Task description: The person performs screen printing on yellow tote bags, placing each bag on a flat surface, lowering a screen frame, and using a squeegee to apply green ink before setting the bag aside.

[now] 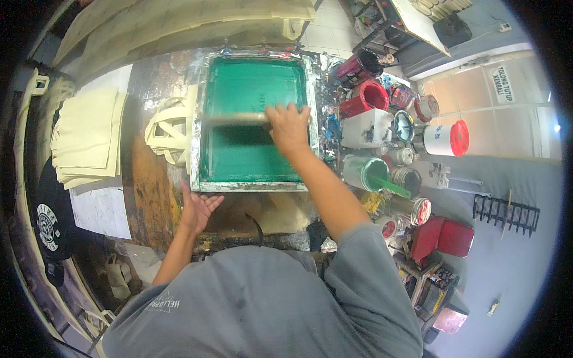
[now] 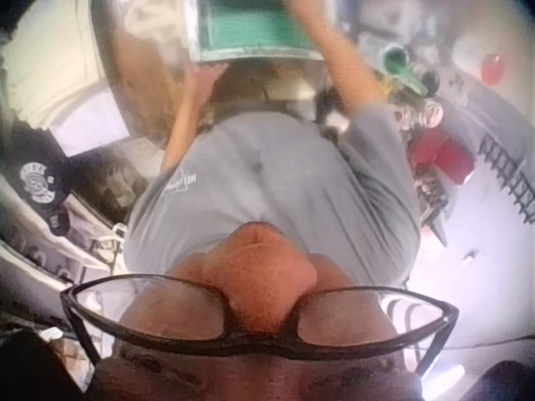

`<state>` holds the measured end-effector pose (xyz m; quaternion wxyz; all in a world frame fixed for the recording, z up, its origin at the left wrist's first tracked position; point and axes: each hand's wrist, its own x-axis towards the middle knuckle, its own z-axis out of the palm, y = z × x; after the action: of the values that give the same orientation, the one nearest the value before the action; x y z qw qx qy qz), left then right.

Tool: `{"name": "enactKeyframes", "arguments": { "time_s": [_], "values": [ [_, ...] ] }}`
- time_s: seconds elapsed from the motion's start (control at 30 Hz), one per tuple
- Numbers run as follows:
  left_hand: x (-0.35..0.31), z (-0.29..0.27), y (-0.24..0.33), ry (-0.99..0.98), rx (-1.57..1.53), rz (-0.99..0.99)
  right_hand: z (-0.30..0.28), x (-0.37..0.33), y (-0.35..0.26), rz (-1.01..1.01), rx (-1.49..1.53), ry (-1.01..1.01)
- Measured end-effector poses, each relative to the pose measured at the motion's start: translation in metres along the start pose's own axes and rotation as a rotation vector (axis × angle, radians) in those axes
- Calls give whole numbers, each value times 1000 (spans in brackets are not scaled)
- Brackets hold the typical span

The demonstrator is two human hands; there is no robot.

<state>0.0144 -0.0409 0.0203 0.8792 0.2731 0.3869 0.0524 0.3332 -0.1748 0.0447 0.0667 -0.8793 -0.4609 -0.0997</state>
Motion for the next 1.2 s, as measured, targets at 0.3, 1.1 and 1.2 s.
{"name": "enactKeyframes", "arguments": {
  "time_s": [0.3, 1.1, 1.2],
  "values": [
    [3, -7, -2, -27, -25, -2, 42, 148, 68, 12, -37, -185],
    [36, -47, -10, 142, 295, -216, 27, 147, 79, 114, -43, -142],
    [36, -49, -14, 178, 347, -199, 48, 149, 77, 80, -101, -117]
  ]
}}
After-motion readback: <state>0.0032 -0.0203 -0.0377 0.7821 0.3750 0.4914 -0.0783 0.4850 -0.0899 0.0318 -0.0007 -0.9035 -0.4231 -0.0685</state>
